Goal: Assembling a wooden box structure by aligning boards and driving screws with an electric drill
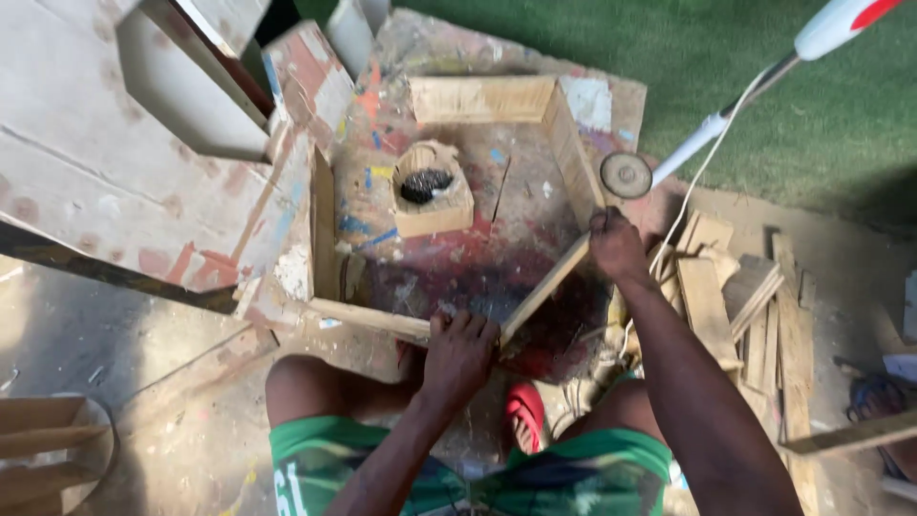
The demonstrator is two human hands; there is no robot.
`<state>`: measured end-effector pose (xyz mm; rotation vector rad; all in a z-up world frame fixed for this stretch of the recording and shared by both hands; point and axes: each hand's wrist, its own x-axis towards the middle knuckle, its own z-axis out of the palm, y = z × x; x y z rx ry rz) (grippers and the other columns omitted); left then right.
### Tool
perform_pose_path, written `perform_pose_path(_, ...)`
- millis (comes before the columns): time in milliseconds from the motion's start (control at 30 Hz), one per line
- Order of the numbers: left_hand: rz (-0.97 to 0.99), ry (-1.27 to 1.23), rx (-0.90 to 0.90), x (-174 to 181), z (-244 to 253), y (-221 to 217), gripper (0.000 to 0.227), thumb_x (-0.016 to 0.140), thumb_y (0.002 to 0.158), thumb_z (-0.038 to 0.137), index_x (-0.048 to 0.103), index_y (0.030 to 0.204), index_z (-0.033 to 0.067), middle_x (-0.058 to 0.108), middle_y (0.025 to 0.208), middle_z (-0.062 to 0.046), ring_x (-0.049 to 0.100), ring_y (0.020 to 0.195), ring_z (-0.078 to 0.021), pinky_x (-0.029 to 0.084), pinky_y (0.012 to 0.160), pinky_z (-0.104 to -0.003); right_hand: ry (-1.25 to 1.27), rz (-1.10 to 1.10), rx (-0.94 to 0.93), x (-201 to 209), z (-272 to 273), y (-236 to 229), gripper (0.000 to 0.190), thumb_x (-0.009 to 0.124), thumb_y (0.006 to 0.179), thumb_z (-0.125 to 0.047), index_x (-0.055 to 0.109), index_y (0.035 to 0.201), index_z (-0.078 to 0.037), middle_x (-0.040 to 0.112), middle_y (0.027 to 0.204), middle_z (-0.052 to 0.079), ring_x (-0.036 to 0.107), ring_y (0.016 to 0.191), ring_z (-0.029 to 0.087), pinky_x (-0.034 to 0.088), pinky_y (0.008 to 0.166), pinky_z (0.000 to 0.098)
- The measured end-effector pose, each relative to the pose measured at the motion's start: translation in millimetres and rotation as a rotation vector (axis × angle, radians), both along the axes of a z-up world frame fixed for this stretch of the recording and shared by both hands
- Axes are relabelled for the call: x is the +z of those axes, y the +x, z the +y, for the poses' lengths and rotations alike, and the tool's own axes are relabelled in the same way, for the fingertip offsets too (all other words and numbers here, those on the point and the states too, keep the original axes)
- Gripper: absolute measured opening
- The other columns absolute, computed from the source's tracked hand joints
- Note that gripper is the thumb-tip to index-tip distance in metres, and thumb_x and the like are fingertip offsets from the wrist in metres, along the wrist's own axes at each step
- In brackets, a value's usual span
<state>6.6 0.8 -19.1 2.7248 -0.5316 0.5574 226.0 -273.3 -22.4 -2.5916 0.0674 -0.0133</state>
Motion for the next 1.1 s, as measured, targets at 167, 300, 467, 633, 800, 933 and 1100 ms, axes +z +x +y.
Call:
perform_pose_path(167,0.008,-0.051,-0.005,-5.5,0.1,-3.3,0.019,0.070,0.087,0.031,0.057,0.093,0.0181,0.056,0.085,-0.004,0.056,0.092,-0.0267,0.035,0.082,-0.046,0.021,0.103,-0.077,9.8,1.6,-2.4,0.046,0.037,0.102,-0.041,0.065,0.118,-0.008,0.072,0.102,0.032,0.065,0.111,0.054,0.049,0.099,0.0650)
perform_pose_path(300,0.064,-0.031,0.015,-11.6,0.9,-1.4,0.023,0.072,0.085,0.032,0.056,0.094,0.0176,0.060,0.088,-0.003,0.057,0.095,-0.0276,0.034,0.085,-0.049,0.058,0.173,-0.125,4.5,0.7,3.2,0.052,0.037,0.100,-0.049,0.066,0.124,-0.012,0.072,0.109,0.030,0.063,0.117,0.052,0.047,0.103,0.0645)
perform_pose_path(467,0.069,-0.014,0.000,-8.3,3.9,-2.1,0.026,0.073,0.079,0.032,0.057,0.095,0.0189,0.061,0.089,-0.003,0.059,0.097,-0.0264,0.035,0.087,-0.047,0.034,0.184,-0.103,21.9,7.3,-2.6,0.049,0.035,0.102,-0.047,0.063,0.122,-0.012,0.071,0.110,0.031,0.062,0.117,0.052,0.047,0.103,0.0639)
perform_pose_path(633,0.162,0.033,-0.008,5.7,5.7,-4.5,0.031,0.075,0.078,0.034,0.060,0.101,0.0193,0.063,0.096,-0.003,0.059,0.103,-0.0264,0.034,0.090,-0.047,0.083,0.210,-0.079,29.0,2.1,-0.2,0.052,0.037,0.099,-0.053,0.066,0.122,-0.016,0.069,0.118,0.028,0.059,0.122,0.052,0.044,0.105,0.0649)
perform_pose_path(800,0.511,0.173,0.074,53.5,0.7,-2.1,0.065,0.079,0.079,0.045,0.052,0.135,0.0262,0.061,0.131,0.000,0.049,0.132,-0.0239,0.027,0.108,-0.063,0.402,0.231,-0.162,85.3,-6.9,-20.7,0.079,0.026,0.103,-0.061,0.060,0.140,-0.001,0.060,0.139,0.030,0.045,0.141,0.046,0.029,0.124,0.0567)
perform_pose_path(933,0.641,0.195,0.077,106.9,-5.2,6.5,0.078,0.080,0.079,0.052,0.046,0.144,0.0250,0.057,0.143,-0.003,0.043,0.141,-0.0255,0.020,0.115,-0.066,0.894,0.118,-0.295,71.8,-34.0,-41.1,0.079,0.032,0.106,-0.062,0.045,0.149,0.002,0.060,0.141,0.028,0.069,0.117,0.041,0.063,0.079,0.0423)
perform_pose_path(1100,0.448,0.057,0.045,111.6,-25.5,38.8,0.068,0.070,0.086,0.054,0.050,0.143,0.0241,0.058,0.138,-0.003,0.050,0.133,-0.0265,0.028,0.112,-0.064,1.280,-0.164,-0.558,28.7,-60.0,-117.5,0.053,0.047,0.108,-0.049,0.062,0.127,-0.002,0.074,0.116,0.023,0.077,0.092,0.036,0.063,0.060,0.0396)
